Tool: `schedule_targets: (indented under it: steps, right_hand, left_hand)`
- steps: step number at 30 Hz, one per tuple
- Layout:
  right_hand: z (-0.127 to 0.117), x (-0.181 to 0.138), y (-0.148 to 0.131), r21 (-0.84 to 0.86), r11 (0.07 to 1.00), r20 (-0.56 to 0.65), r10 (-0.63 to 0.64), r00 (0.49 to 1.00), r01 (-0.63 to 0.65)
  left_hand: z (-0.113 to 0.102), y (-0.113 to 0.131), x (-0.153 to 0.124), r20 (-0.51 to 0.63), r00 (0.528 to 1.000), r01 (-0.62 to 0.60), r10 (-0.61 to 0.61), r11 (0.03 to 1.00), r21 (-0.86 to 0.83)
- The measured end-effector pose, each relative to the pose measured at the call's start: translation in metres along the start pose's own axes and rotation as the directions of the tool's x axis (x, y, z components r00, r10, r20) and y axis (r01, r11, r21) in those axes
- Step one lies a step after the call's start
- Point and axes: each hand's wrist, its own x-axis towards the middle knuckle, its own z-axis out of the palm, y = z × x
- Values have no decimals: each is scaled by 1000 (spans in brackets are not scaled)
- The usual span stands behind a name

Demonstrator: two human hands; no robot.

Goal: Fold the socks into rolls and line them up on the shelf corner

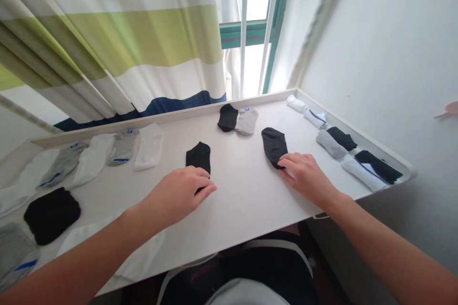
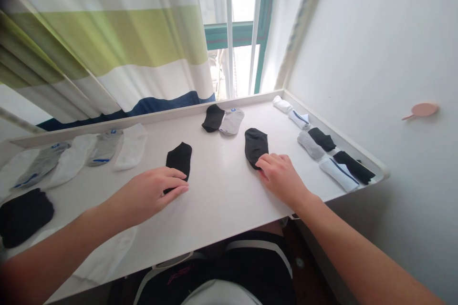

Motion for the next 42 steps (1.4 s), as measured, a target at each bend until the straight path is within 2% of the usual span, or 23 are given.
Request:
schedule_targets:
  steps: [6,10,15,20,22,24,28,30,33,36,39,42]
  right_hand:
    - [-18,-30,-35,134,985,53,-120,991,113]
    - [-29,-54,-58,215,967,76,-158,985,138]
    - [-34,-67,-69,250,960,65,-144,987,123]
    - [-31,-67,-66,293,951,15,-113,994,103]
    - [-32,-64,-64,321,944,-4,-83,997,80]
    - [-32,-58,-61,359,931,-15,-62,998,64]
    - [-30,-31,-61,432,898,-47,-71,996,85]
    - [-26,-10,-66,449,885,-80,-97,992,122]
    - [-20,27,-82,437,872,-126,-186,974,223]
    - [-9,63,-102,402,842,-172,-316,933,360]
    - [5,88,-120,349,805,-224,-425,877,479]
    - [19,98,-129,327,783,-254,-466,847,529]
  left_hand:
    - [-10,20,65,-7,1000,-11,10,997,-71]
    - [-3,46,124,-8,993,-117,117,986,-117]
    - [17,82,190,152,966,-199,211,976,-86]
    - [22,92,215,309,929,-197,206,979,-61]
    - [15,84,214,341,918,-179,202,979,-97]
    - [5,69,211,319,929,-144,188,977,-156]
    - [-24,19,197,272,953,-15,132,919,-394]
    - [-38,-11,186,270,960,66,69,885,-460]
    - [-58,-52,165,258,966,144,-21,872,-468]
    - [-70,-81,143,211,972,189,-106,887,-422]
    - [-71,-97,126,146,972,226,-185,906,-358]
    - [-62,-107,116,103,971,240,-218,905,-351]
